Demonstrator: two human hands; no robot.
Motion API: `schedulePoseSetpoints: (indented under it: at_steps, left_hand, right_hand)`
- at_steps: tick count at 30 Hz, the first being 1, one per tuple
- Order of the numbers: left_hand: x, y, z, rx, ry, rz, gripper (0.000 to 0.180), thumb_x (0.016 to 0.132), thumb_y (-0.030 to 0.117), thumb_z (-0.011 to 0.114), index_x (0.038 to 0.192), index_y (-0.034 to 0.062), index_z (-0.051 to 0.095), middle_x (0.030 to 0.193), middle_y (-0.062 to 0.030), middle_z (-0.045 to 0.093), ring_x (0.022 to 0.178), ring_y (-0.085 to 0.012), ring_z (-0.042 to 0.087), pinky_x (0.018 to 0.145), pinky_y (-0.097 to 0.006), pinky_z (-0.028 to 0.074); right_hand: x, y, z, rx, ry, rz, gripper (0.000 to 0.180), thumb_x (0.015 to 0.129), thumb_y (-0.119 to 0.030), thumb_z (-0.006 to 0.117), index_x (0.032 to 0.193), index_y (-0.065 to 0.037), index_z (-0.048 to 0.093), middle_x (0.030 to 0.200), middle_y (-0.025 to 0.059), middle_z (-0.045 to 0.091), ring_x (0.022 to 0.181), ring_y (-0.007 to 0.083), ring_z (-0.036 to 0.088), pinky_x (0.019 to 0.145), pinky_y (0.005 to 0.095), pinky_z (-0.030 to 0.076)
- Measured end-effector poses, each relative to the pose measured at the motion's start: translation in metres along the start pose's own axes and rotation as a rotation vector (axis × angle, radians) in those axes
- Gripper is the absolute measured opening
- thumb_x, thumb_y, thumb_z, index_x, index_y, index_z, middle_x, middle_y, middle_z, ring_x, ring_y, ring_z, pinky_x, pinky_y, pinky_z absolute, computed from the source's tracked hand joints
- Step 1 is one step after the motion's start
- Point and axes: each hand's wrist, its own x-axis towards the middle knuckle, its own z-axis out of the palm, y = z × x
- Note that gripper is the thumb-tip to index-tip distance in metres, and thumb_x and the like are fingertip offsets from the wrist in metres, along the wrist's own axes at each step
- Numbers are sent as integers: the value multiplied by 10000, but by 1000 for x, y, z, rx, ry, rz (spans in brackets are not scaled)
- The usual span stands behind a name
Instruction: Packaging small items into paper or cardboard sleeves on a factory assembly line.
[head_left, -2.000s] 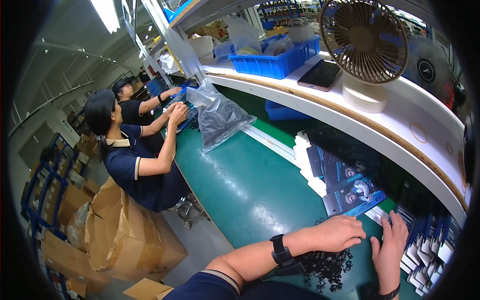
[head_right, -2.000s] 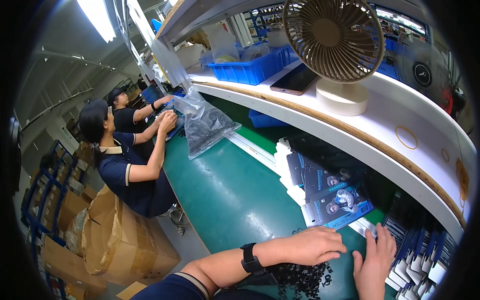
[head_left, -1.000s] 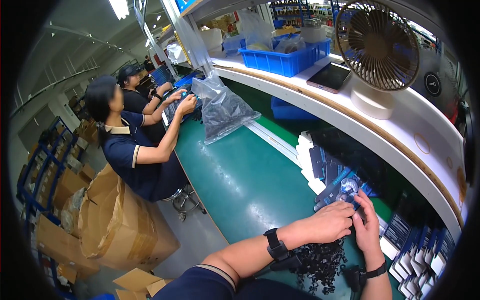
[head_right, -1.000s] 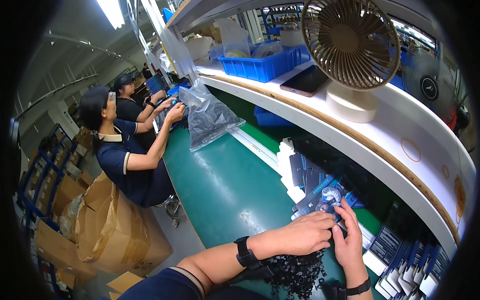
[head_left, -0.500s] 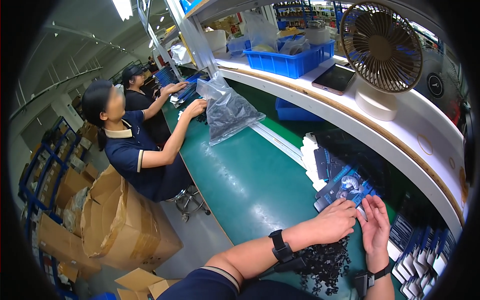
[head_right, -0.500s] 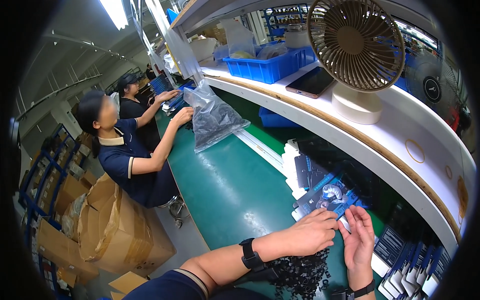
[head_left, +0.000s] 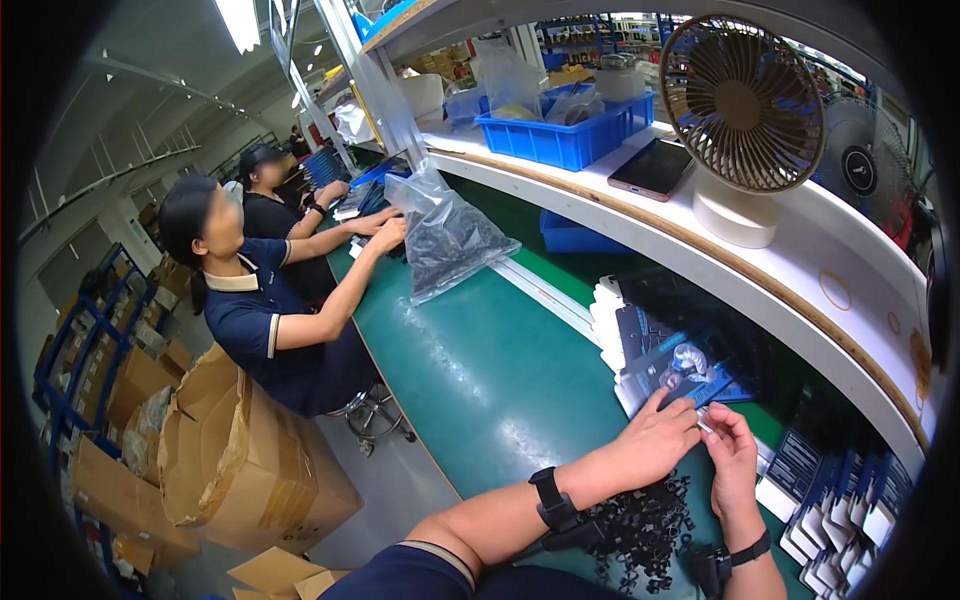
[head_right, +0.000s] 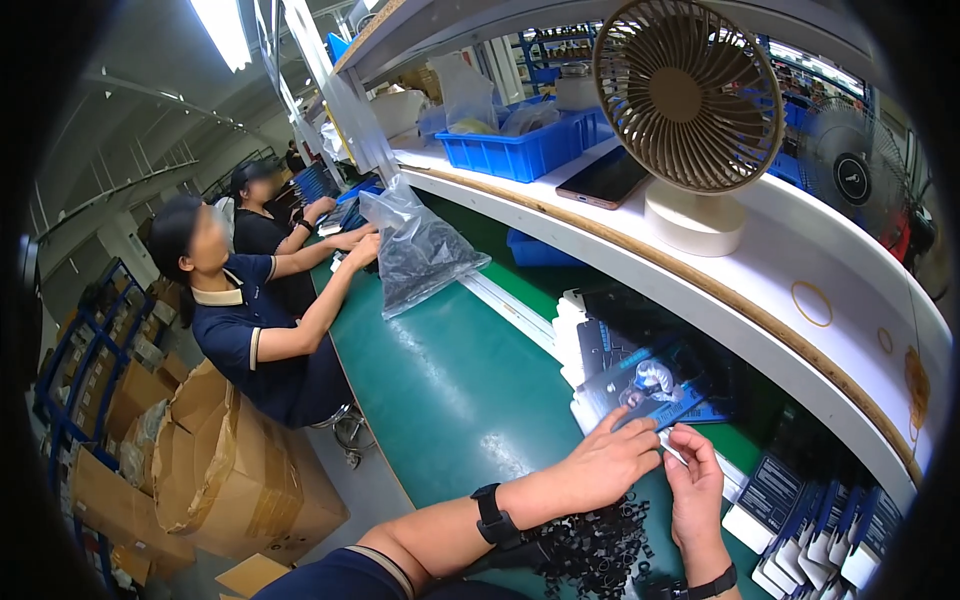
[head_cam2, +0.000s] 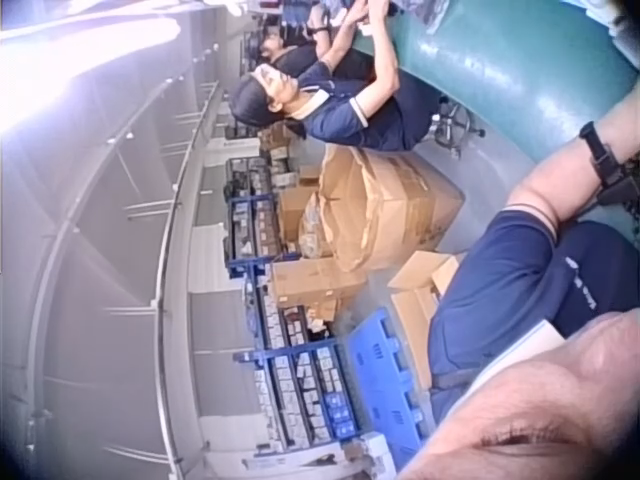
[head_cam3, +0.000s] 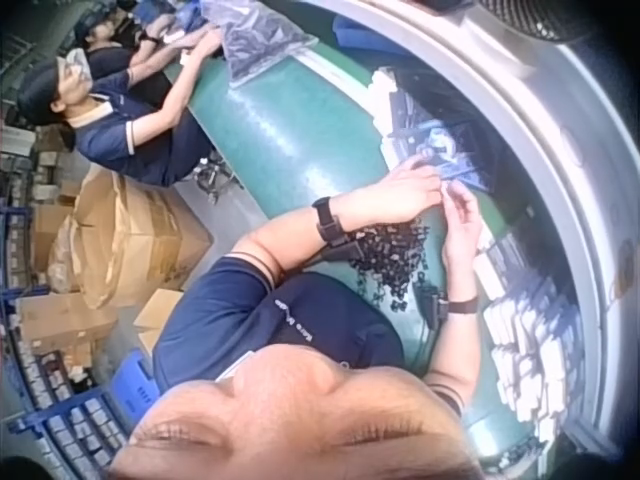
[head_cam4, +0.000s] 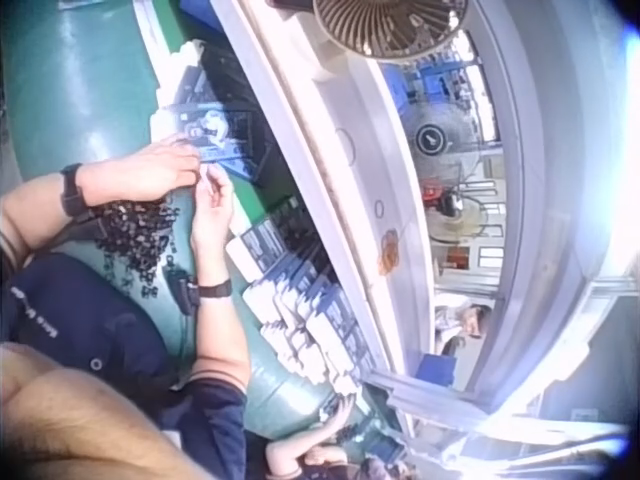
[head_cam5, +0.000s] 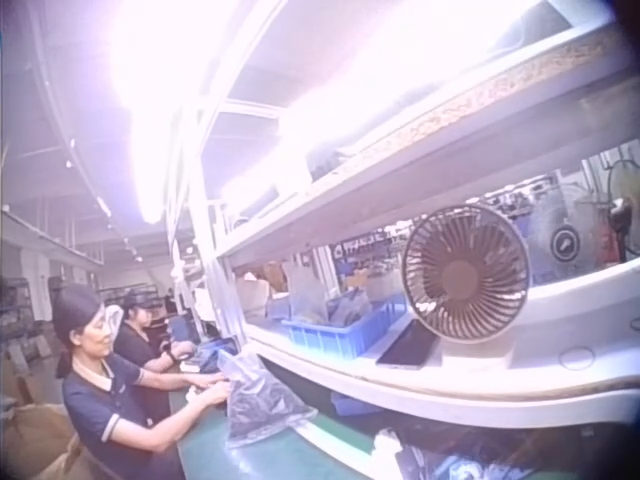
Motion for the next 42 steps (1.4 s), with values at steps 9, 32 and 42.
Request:
schedulePoseSetpoints:
  at_steps: [9, 32, 42]
  left_hand:
    - [5, -19, -9, -54, -22, -58, 268, 786, 76, 591, 1050, 63, 632, 1218, -110, 526, 1274, -289, 430, 1071, -544, 288]
    - [13, -27, -31, 412, 212, -142, 393, 782, 40, 581, 1164, 120, 631, 1210, -65, 622, 1158, -245, 557, 987, -517, 360]
    - [17, -9, -31, 372, 377, -63, 373, 751, 63, 578, 1076, 216, 679, 1156, -23, 638, 1071, -224, 585, 954, -540, 346]
  right_hand:
    - [-1, -7, 6, -115, -90, 10, 347, 852, 31, 555, 1193, -21, 524, 1245, 86, 516, 1147, 158, 503, 1008, 291, 395]
    - [17, 3, 9, -107, -12, -97, 506, 897, -12, 561, 1359, -62, 360, 1270, 127, 449, 1058, 179, 579, 799, 285, 528]
    - [11, -15, -8, 135, 279, -115, 566, 926, -146, 540, 1429, -121, 282, 1183, 118, 530, 923, 182, 614, 663, 263, 538]
